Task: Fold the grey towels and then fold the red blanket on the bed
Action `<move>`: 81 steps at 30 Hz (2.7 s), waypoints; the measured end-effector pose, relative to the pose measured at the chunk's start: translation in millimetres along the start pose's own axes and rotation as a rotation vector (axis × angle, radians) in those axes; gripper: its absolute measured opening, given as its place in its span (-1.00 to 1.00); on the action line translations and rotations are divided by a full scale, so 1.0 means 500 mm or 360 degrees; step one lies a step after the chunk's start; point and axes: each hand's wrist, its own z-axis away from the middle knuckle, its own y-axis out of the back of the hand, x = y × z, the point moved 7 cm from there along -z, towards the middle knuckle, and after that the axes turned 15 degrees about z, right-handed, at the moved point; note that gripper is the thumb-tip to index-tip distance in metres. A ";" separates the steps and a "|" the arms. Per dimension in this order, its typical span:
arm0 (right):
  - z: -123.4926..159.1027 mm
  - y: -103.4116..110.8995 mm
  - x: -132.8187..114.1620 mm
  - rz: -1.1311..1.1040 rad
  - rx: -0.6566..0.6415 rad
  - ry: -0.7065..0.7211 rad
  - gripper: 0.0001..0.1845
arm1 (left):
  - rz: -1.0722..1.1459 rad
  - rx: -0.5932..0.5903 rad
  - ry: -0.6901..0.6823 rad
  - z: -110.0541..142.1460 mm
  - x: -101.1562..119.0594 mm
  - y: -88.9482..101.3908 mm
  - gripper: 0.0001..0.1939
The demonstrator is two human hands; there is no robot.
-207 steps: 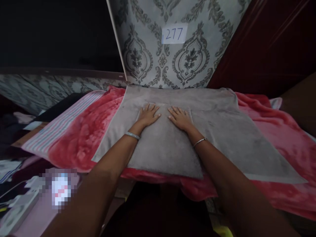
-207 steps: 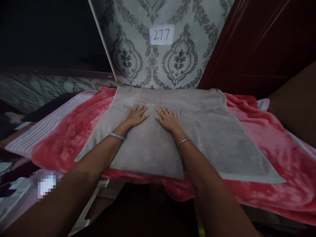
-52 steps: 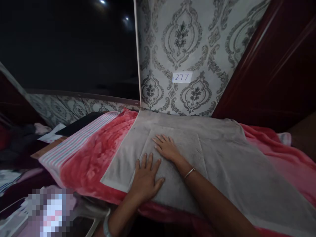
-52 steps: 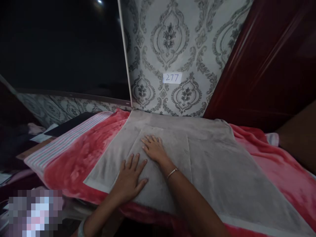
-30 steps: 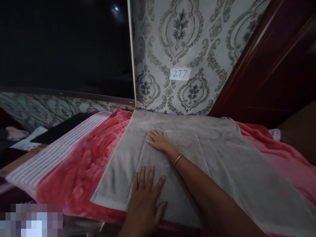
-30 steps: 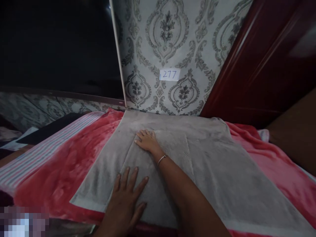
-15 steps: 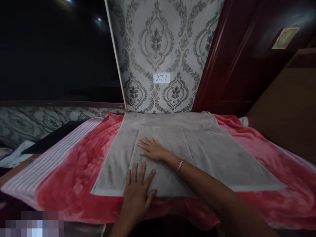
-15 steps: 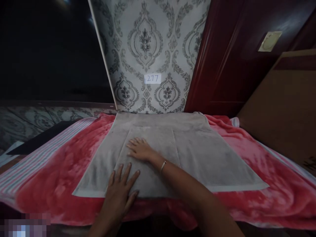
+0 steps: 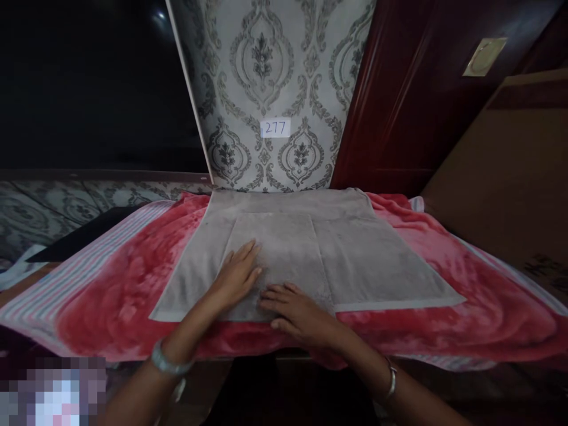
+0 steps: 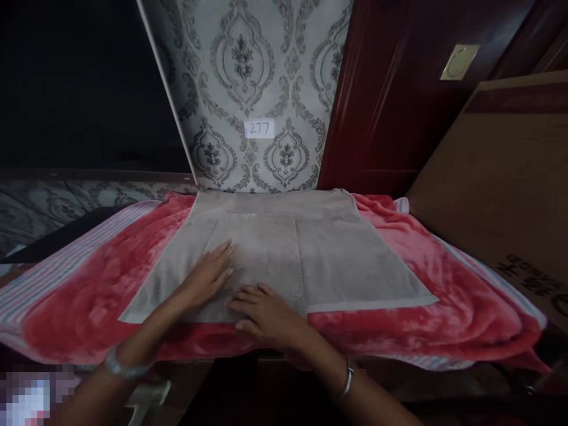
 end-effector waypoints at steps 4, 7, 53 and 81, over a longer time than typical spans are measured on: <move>-0.025 0.046 0.066 0.0147 0.0158 -0.0299 -0.44 | -0.0004 -0.0291 0.0013 -0.181 0.018 -0.009 -0.37; -0.054 0.051 0.109 0.0302 0.0163 -0.0390 -0.45 | -0.0051 -0.0385 0.0055 -0.288 0.015 -0.033 -0.36; -0.139 0.026 0.370 0.0551 -0.0021 -0.0565 -0.31 | -0.0093 -0.0270 0.0050 -0.343 -0.055 -0.138 -0.41; -0.192 0.069 0.272 0.0283 0.0284 -0.0430 -0.30 | 0.1953 0.0419 0.0078 -0.348 -0.154 -0.094 -0.23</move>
